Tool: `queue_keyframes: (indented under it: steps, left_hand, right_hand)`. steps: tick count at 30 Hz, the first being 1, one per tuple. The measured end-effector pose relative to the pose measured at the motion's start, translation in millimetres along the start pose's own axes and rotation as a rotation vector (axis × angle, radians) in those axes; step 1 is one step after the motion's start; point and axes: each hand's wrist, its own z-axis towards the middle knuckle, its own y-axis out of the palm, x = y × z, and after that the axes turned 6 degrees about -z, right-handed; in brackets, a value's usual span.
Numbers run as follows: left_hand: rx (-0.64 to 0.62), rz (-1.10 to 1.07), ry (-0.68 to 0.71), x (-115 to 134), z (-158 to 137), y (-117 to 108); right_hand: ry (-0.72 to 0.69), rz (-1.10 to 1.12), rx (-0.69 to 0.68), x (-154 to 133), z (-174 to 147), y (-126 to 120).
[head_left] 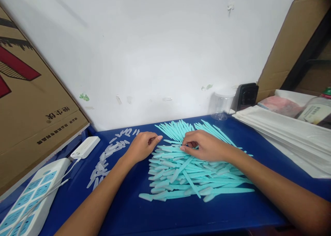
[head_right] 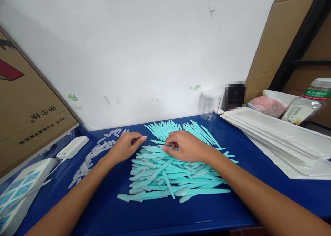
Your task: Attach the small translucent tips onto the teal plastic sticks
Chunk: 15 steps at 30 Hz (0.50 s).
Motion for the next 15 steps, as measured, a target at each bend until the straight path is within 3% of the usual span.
queue_keyframes:
  steps: [7,15]
  left_hand:
    - [-0.048,-0.167,0.082,17,-3,8]
    - [-0.12,-0.156,0.083,22,-7,10]
  right_hand:
    - [0.013,0.039,0.013,2,0,4]
    - [0.07,-0.092,0.072,13,4,9]
